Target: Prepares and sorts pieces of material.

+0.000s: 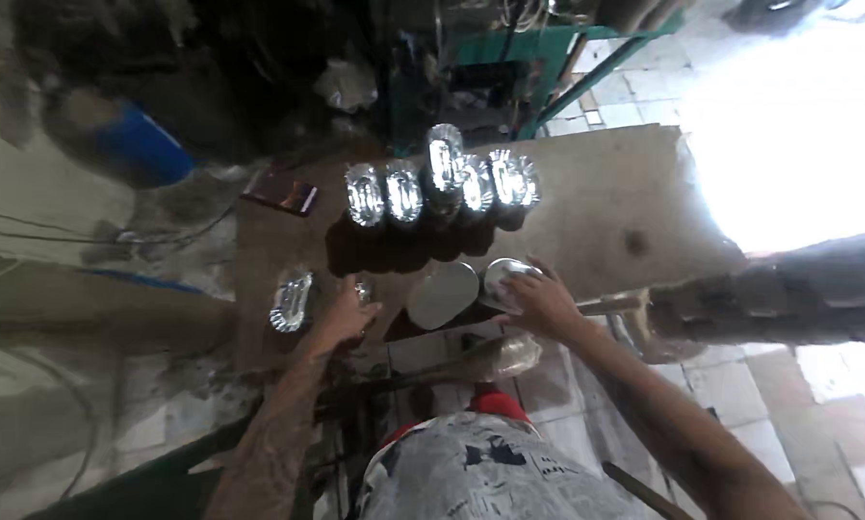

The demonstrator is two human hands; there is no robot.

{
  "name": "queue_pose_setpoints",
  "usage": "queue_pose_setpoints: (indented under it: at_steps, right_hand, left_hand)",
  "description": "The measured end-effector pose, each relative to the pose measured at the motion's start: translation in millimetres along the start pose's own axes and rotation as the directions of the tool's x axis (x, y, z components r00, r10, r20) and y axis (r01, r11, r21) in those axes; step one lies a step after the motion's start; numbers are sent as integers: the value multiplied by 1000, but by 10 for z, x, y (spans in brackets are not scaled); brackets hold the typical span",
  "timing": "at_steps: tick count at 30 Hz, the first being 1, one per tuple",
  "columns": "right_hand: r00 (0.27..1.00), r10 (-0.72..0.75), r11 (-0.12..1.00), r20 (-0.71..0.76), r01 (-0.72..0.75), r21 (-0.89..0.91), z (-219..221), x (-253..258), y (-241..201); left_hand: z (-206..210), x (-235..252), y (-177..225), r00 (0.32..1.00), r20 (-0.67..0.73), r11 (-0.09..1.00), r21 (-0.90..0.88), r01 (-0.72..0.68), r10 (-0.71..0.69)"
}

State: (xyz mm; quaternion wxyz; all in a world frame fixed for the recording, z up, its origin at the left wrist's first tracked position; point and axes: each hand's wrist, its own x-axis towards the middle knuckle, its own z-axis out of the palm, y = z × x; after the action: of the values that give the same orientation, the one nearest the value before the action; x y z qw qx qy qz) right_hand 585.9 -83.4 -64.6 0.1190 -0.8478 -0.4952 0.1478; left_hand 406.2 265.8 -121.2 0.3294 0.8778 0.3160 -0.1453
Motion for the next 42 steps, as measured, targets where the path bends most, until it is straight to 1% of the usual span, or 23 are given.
queue_pose_setpoints:
  at_steps: [2, 5, 7, 9, 12, 14, 16, 19, 22, 24, 26, 27, 28, 29, 30, 32, 33, 34, 36, 38, 39, 41, 42]
  right_hand:
    - [992, -116, 993, 45, 116, 0, 143, 106, 229]
    - [982, -191, 954, -2, 186, 237, 138, 130, 444]
    - [983, -181, 897, 24, 155, 413, 59, 105, 484]
    - [979, -199, 857, 37, 155, 492, -27, 133, 516]
    - [973, -229, 827, 34, 176, 535, -41, 139, 571]
    - [970, -245, 807, 13, 196, 557, -24, 141, 582]
    - [967, -254, 800, 4, 208, 563, -34, 136, 574]
    - [973, -225, 821, -40, 212, 531, 40, 122, 556]
    - [983, -176, 891, -56, 183, 416, 131, 120, 498]
    - [990, -130, 953, -49, 138, 269, 157, 121, 408]
    - [999, -27, 993, -38, 31, 113, 47, 10, 140]
    - [990, -1, 994, -141, 17, 111, -34, -61, -40]
    - [960, 15, 986, -278, 33, 166, -100, -119, -221]
    - [927, 59, 951, -370, 60, 303, -140, -169, -410]
    - [913, 154, 844, -379, 78, 531, -153, -203, -628]
    - [925, 356, 314, -134, 16, 949, -115, -156, -1112]
    - [914, 405, 102, 9, -55, 993, -53, -109, -1348]
    - [903, 413, -5, 116, -125, 992, 28, -83, -1546]
    - [918, 291, -74, 268, -258, 963, 158, -111, -1731]
    - [934, 58, -73, 353, -348, 934, 215, -152, -1663]
    - [927, -51, -124, 371, -375, 919, 261, -169, -1588]
    - [916, -98, -203, 389, -401, 893, 392, -204, -1484]
    - [916, -44, -145, 399, -401, 905, 468, -225, -1404]
  left_hand:
    - [-49, -107, 181, 998, -69, 999, -42, 0, -3]
    - [-60, -452, 987, 990, -130, 982, -176, -67, 44]
    - [217, -549, 1499, 991, -17, 989, -58, -137, 136]
    - [399, -430, 1840, 960, 227, 979, 83, -187, 164]
    - [369, -97, 1718, 878, 401, 957, 12, -290, 261]
    - [186, 55, 1609, 745, 560, 932, -187, -312, 362]
    - [102, 142, 1552, 668, 622, 911, -318, -261, 409]
    - [73, 229, 1533, 621, 685, 918, -358, -170, 382]
    - [84, 189, 1544, 661, 645, 917, -353, -186, 383]
    - [89, 88, 1616, 753, 557, 936, -191, -295, 351]
    - [119, -228, 1620, 847, 362, 910, -9, -414, 389]
    - [79, -446, 1577, 865, 216, 884, 13, -467, 453]
    - [29, -652, 1491, 852, 47, 853, -69, -518, 521]
    - [-8, -858, 1386, 851, -94, 813, -259, -521, 516]
    - [-10, -1064, 1282, 883, -191, 719, -521, -461, 428]
    - [34, -1395, 1161, 972, -209, 439, -867, -234, 104]
    - [92, -1489, 1090, 988, -148, 337, -933, -126, -39]
    - [165, -1566, 1001, 990, -76, 270, -962, -42, -118]
    - [272, -1742, 853, 981, 52, 91, -993, 70, -189]
    - [386, -1870, 750, 972, 105, -202, -977, 62, -211]
    - [514, -1897, 721, 973, 96, -307, -951, 27, -212]
    - [824, -1833, 753, 970, 53, -341, -939, -31, -236]
    - [1008, -1714, 732, 976, 55, -296, -955, -11, -213]
